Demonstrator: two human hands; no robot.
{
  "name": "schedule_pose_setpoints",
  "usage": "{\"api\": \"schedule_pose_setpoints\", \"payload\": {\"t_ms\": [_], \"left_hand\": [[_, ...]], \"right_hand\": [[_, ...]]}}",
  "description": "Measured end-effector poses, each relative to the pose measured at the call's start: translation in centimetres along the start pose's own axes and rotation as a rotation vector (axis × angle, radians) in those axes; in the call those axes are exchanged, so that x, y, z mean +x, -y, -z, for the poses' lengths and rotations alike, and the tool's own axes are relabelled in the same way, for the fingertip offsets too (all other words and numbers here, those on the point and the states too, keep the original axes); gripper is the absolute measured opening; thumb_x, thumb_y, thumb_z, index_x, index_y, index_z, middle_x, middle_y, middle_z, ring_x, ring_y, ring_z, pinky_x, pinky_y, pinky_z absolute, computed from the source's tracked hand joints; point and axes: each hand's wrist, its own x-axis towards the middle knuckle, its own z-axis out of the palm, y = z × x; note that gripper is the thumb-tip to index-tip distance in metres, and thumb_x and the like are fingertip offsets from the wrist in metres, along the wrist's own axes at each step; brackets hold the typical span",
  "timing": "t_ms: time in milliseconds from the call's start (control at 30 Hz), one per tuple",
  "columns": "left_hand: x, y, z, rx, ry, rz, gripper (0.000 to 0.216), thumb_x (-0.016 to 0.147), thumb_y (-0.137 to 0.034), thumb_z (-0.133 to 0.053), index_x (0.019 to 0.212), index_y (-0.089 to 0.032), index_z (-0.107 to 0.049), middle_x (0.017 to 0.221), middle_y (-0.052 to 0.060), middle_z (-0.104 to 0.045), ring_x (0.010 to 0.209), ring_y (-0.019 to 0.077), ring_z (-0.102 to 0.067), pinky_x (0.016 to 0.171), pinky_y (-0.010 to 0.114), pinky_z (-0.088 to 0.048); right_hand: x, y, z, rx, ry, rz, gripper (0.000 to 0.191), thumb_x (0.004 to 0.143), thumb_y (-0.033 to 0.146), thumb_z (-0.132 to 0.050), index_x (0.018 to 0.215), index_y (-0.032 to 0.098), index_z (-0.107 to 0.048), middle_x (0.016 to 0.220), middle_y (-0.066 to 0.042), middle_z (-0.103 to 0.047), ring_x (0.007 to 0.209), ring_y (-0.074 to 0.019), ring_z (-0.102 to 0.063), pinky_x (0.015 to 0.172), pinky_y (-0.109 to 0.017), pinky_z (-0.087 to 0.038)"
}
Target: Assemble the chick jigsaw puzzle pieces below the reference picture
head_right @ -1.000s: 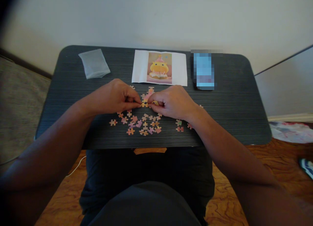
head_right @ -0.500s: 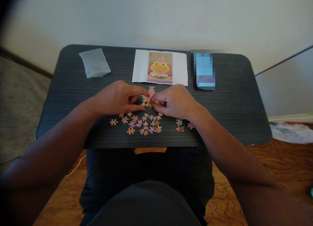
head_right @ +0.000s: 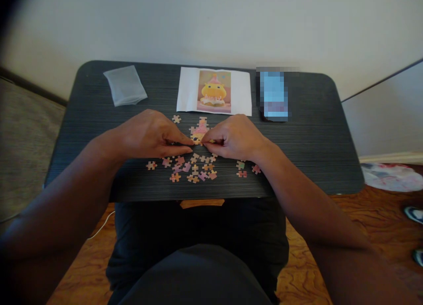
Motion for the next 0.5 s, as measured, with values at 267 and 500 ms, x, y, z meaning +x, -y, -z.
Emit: {"api": "schedule_pose_setpoints", "payload": {"t_ms": [267,500], "left_hand": [[0.20,-0.20,-0.07,0.121,0.071,-0.053,0.037,0.115,-0.044,-0.064,0.118,-0.031,-0.099,0.093,0.007,-0.091,0.072,0.0225,-0.070,0.071,0.041,-0.037],[0.26,0.27,-0.12,0.027,0.065,-0.022,0.036,0.110,-0.047,-0.064,0.108,-0.036,-0.098,0.080,0.000,-0.084,0.071,0.0180,-0.072,0.074,0.035,-0.042]], "right_hand": [[0.13,-0.07,0.20,0.042,0.013,0.011,0.026,0.107,0.034,-0.071,0.105,0.028,-0.096,0.097,-0.001,-0.094,0.080,-0.0183,-0.082,0.074,-0.034,-0.046],[0.19,0.09,0.26,0.045,0.022,0.003,0.026,0.106,0.033,-0.070,0.105,0.026,-0.095,0.091,-0.001,-0.091,0.076,-0.0172,-0.078,0.072,-0.033,-0.043]]}}
